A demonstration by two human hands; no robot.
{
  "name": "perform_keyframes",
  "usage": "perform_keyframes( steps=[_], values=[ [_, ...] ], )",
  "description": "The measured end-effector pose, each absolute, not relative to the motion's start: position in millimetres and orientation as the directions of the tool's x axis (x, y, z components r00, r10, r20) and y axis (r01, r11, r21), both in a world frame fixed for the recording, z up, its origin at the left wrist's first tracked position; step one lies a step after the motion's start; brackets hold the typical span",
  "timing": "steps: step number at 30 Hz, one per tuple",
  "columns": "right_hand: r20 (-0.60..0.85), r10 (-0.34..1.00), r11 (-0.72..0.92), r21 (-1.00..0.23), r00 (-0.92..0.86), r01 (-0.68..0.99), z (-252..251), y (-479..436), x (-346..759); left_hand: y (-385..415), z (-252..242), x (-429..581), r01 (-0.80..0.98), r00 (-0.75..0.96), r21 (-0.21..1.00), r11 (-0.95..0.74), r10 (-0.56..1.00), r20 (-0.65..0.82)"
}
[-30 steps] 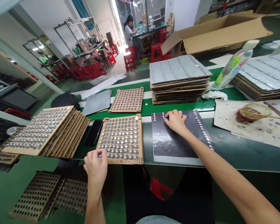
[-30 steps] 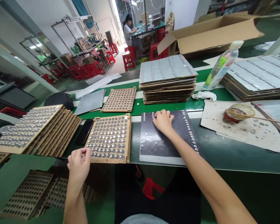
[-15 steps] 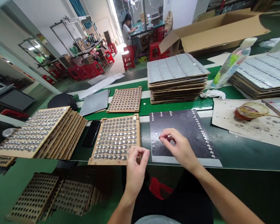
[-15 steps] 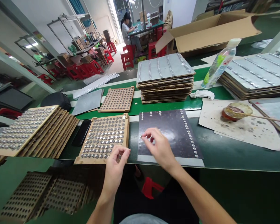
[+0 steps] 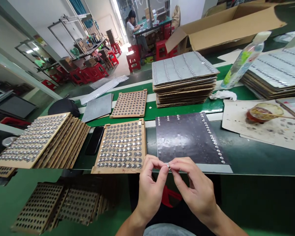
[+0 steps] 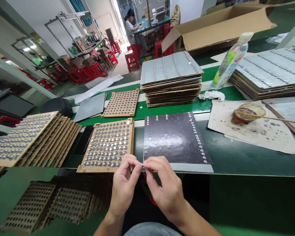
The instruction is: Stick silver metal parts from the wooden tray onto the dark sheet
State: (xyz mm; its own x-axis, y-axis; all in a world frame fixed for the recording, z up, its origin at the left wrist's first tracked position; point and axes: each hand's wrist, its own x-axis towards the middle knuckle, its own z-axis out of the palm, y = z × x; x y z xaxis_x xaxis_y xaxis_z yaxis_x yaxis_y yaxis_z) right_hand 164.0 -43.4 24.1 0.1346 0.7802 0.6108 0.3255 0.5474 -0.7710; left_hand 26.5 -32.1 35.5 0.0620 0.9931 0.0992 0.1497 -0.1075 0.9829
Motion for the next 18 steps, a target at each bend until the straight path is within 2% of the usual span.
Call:
perform_keyframes(
  steps=[4,9,18],
  values=[
    [0.478,0.854,0.445,-0.876,0.204,0.189,24,-50,156,-36,35,30,0.198,0.034,0.969,-0.147,0.989,0.143],
    [0.440,0.854,0.413,-0.898,0.277,0.152,22,-52,150,-40,35,29,0.227,0.027,0.959,-0.171,0.985,0.169],
    [0.373,0.881,0.363,-0.928,0.291,0.091,22,-55,145,-41,34,29,0.112,0.031,0.989,-0.094,0.995,0.091]
  ],
)
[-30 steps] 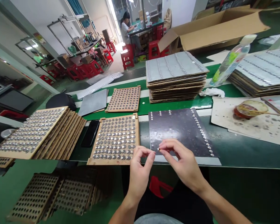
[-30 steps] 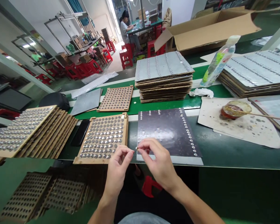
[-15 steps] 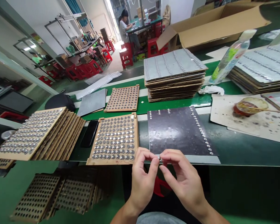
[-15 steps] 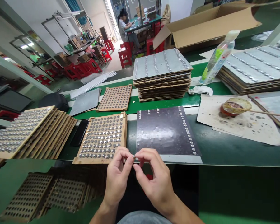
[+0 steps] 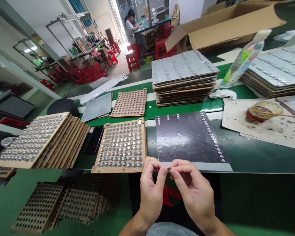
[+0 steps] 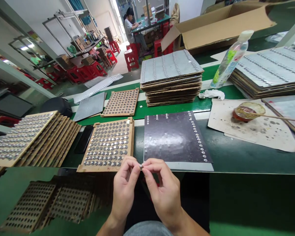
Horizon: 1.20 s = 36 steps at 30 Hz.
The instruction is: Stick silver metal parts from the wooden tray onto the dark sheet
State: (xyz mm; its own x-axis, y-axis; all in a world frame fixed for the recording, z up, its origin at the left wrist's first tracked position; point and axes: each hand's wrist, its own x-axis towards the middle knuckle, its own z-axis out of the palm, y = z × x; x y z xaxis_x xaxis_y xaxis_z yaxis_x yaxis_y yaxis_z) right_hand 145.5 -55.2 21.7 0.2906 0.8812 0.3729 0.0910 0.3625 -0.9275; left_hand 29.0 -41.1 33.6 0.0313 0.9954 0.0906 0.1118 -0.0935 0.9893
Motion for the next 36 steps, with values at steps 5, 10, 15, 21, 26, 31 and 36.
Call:
perform_keyframes(
  steps=[5,10,15,21,26,31,36],
  values=[
    [0.395,0.869,0.368,-0.918,0.298,0.145,19,-57,145,-42,33,32,0.069,0.001,0.993,-0.093,0.996,0.093],
    [0.401,0.866,0.366,-0.915,0.299,0.168,18,-57,145,-43,33,35,0.049,-0.032,0.996,-0.077,0.996,0.078],
    [0.396,0.869,0.365,-0.918,0.295,0.156,22,-57,144,-44,33,37,0.053,-0.057,0.995,-0.090,0.994,0.093],
    [0.379,0.877,0.359,-0.925,0.296,0.123,24,-55,142,-44,32,39,0.050,-0.076,0.994,-0.092,0.992,0.096],
    [0.375,0.882,0.366,-0.927,0.286,0.084,23,-54,141,-46,32,41,0.054,-0.089,0.995,-0.089,0.992,0.094],
    [0.372,0.886,0.368,-0.927,0.278,0.067,22,-56,145,-47,31,42,0.020,-0.081,0.998,-0.067,0.994,0.068],
    [0.433,0.857,0.404,-0.901,0.277,0.159,25,-52,148,-47,32,43,0.016,-0.078,0.998,-0.067,0.995,0.068]
  ],
)
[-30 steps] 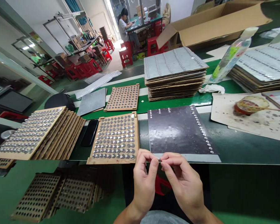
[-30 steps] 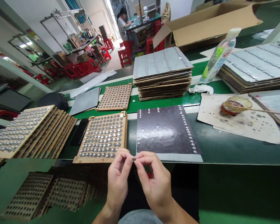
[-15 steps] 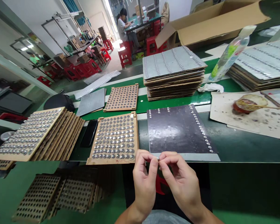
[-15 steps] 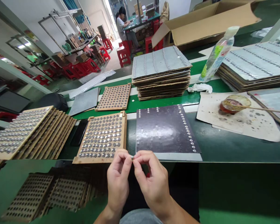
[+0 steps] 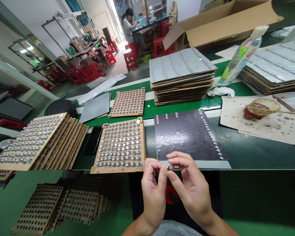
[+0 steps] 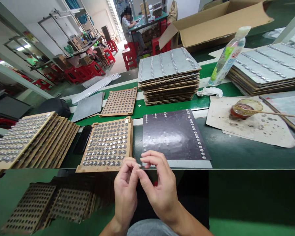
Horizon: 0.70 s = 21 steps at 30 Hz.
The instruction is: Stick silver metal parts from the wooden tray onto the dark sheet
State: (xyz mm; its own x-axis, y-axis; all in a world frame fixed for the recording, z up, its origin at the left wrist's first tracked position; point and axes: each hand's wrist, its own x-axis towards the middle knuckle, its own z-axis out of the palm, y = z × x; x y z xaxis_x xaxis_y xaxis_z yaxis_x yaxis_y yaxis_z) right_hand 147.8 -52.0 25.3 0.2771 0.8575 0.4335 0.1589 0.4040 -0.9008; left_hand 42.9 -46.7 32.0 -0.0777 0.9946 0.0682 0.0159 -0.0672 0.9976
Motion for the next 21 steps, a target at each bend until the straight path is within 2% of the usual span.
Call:
perform_keyframes(
  steps=[5,12,15,21],
  values=[
    [0.464,0.840,0.409,-0.882,0.282,0.235,27.3,-54.2,147.7,-48.0,32.5,41.5,0.019,-0.113,0.998,-0.066,0.991,0.067],
    [0.402,0.857,0.359,-0.915,0.323,0.186,27.6,-55.0,146.8,-49.9,32.5,40.1,0.033,-0.110,0.996,-0.083,0.990,0.086],
    [0.337,0.875,0.318,-0.941,0.348,0.114,29.1,-53.9,145.4,-50.1,33.0,40.2,0.054,-0.103,0.993,-0.105,0.989,0.110],
    [0.179,0.927,0.248,-0.952,0.331,-0.181,32.0,-54.8,145.2,-50.0,31.7,39.8,0.058,-0.087,0.989,-0.134,0.987,0.139]
  ],
)
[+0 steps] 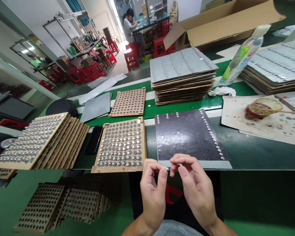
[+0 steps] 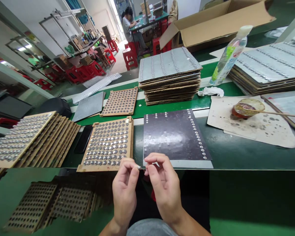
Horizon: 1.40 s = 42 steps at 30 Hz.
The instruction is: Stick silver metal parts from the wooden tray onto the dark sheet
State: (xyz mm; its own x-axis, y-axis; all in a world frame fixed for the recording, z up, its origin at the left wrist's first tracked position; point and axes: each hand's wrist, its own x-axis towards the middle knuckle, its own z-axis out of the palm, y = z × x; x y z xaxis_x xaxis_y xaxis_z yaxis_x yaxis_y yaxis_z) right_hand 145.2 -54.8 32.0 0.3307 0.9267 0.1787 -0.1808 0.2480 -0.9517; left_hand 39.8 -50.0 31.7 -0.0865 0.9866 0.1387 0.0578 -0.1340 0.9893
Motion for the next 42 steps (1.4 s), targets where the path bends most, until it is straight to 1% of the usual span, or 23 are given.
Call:
perform_keyframes(
  steps=[2,6,8,11,12,13,14,15,16,17,18,19,21,22,24,27,32,34,37,40,42],
  values=[
    [0.171,0.938,0.234,-0.955,0.302,-0.185,33,-54,146,-50,32,40,0.051,-0.088,0.990,-0.130,0.987,0.134],
    [0.186,0.946,0.225,-0.966,0.264,-0.124,36,-50,147,-50,33,39,0.061,-0.095,0.991,-0.117,0.988,0.123],
    [0.133,0.966,0.177,-0.966,0.221,-0.190,36,-48,147,-49,34,39,0.059,-0.081,0.993,-0.106,0.991,0.111],
    [-0.013,0.992,0.036,-0.924,0.127,-0.380,30,-45,148,-46,32,37,0.010,-0.028,0.998,-0.055,0.998,0.055],
    [-0.049,0.993,0.000,-0.911,0.110,-0.412,26,-43,149,-45,30,36,-0.012,-0.011,1.000,-0.028,1.000,0.027],
    [-0.071,0.992,-0.022,-0.914,0.107,-0.406,21,-40,152,-44,29,35,-0.029,0.002,1.000,0.001,1.000,-0.001],
    [-0.072,0.989,-0.023,-0.936,0.127,-0.350,14,-35,157,-43,27,32,-0.038,0.008,0.999,0.026,1.000,-0.026],
    [-0.052,0.985,-0.013,-0.973,0.162,-0.231,7,-29,164,-41,24,28,-0.037,0.002,0.998,0.044,0.999,-0.044],
    [-0.012,0.979,0.001,-0.998,0.202,-0.066,-1,-20,172,-39,22,23,-0.023,-0.013,0.998,0.054,0.998,-0.054],
    [0.049,0.967,0.013,-0.990,0.251,0.143,-10,-10,182,-37,19,16,0.007,-0.037,0.998,0.057,0.998,-0.057],
    [0.105,0.957,-0.005,-0.926,0.271,0.377,-17,3,194,-35,16,7,0.067,-0.070,0.996,0.056,0.996,-0.051],
    [0.118,0.950,-0.030,-0.887,0.288,0.461,-24,17,206,-31,14,-3,0.142,-0.109,0.988,0.053,0.993,-0.038],
    [0.135,0.939,-0.074,-0.821,0.317,0.567,-33,49,229,-24,8,-27,0.318,-0.190,0.946,0.056,0.982,0.006],
    [0.138,0.933,-0.104,-0.782,0.333,0.615,-36,65,239,-19,6,-41,0.373,-0.229,0.926,0.065,0.973,0.024],
    [0.128,0.930,-0.156,-0.708,0.343,0.688,-41,95,253,-9,2,-69,0.445,-0.305,0.891,0.094,0.951,0.052],
    [0.097,0.944,-0.188,-0.629,0.316,0.754,-47,129,260,4,-1,-108,0.549,-0.423,0.816,0.182,0.902,0.083],
    [0.086,0.961,-0.169,-0.575,0.265,0.801,-57,155,257,13,-1,-152,0.676,-0.562,0.629,0.385,0.821,0.101],
    [0.098,0.963,-0.153,-0.568,0.251,0.809,-58,158,257,12,-1,-159,0.708,-0.579,0.554,0.439,0.810,0.098],
    [0.133,0.963,-0.119,-0.565,0.233,0.816,-57,156,259,10,-2,-164,0.750,-0.573,0.462,0.474,0.814,0.096],
    [0.171,0.965,-0.071,-0.564,0.201,0.822,-56,149,261,8,-1,-166,0.782,-0.555,0.399,0.480,0.826,0.095],
    [0.171,0.965,-0.070,-0.560,0.198,0.825,-57,143,262,10,0,-167,0.792,-0.554,0.367,0.488,0.827,0.097]
  ],
)
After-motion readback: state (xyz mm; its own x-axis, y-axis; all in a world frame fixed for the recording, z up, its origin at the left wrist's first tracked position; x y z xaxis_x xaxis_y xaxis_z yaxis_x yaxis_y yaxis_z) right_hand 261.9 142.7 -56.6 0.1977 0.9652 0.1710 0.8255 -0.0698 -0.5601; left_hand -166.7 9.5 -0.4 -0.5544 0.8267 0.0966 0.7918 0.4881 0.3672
